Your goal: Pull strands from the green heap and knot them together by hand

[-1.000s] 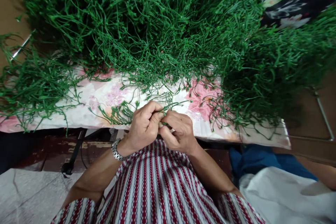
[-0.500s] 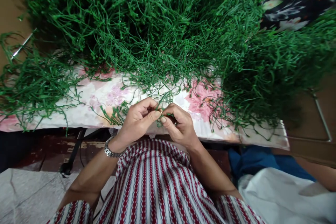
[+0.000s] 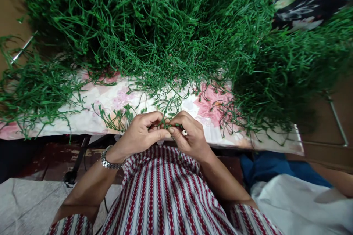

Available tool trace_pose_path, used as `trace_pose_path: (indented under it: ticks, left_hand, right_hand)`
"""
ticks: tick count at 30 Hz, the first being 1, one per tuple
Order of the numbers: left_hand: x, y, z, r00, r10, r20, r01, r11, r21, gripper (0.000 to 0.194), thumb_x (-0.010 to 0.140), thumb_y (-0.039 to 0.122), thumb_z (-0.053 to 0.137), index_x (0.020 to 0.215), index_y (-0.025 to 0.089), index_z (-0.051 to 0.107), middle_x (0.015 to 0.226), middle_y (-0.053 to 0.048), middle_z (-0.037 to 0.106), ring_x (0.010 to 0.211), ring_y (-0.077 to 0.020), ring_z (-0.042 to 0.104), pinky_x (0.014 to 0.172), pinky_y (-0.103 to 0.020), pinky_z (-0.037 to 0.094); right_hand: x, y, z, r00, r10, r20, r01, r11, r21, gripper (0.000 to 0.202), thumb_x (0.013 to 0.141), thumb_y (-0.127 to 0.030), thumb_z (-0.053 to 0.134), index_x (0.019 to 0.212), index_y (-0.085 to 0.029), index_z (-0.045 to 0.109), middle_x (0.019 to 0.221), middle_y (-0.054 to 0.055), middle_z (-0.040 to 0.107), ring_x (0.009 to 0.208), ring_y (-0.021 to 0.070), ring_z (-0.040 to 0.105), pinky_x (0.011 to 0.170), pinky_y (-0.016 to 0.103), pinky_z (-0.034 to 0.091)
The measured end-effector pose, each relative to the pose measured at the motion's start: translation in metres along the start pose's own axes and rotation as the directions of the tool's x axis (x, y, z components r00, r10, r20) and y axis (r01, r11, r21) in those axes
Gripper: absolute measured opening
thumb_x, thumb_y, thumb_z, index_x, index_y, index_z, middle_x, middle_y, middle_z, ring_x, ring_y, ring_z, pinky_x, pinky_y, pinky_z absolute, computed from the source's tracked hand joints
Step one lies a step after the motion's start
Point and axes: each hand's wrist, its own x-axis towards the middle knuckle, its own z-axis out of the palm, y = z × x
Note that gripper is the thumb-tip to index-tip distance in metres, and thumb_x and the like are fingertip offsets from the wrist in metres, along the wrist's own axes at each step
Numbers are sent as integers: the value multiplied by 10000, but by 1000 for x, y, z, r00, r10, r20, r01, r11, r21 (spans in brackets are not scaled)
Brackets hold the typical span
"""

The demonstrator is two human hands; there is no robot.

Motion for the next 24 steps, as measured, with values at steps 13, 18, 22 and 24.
trace_pose_path:
  ticks: [13, 18, 22, 24]
  left_hand:
    - [3, 4, -1, 994, 65, 82, -66, 998, 7, 199, 782, 231, 565, 614, 147, 501, 577, 29, 469, 551, -83, 420, 520, -201, 345]
    - [6, 8, -1, 996, 44, 75, -56, 986, 160, 214, 778, 221, 549, 606, 157, 441, 569, 51, 387, 556, -76, 359, 514, -200, 290]
    - [8, 7, 0, 985, 122, 121, -153, 943, 297, 275, 770, 145, 498, 554, 166, 329, 532, 60, 324, 527, -70, 331, 516, -214, 252]
    - [8, 8, 0, 978, 124, 166, -176, 921, 348, 259, 762, 116, 475, 552, 165, 331, 531, 57, 332, 522, -71, 328, 518, -225, 236]
  right_hand:
    - [3, 1, -9, 990, -62, 130, 72, 995, -74, 43, 859, -140, 459, 846, -152, 497, 731, 47, 537, 686, 141, 486, 624, 281, 410]
    - [4, -3, -10, 981, -101, 168, 160, 907, -390, 80, 867, -142, 431, 840, -144, 506, 690, 44, 520, 663, 154, 441, 616, 285, 377]
    - [2, -10, -11, 963, -25, 267, 171, 825, -539, 154, 864, -123, 385, 788, -150, 516, 654, 28, 484, 619, 150, 398, 565, 273, 324]
    - [1, -12, -15, 950, -11, 313, 182, 834, -520, 180, 833, -90, 373, 722, -162, 495, 628, 16, 463, 588, 140, 373, 542, 270, 292]
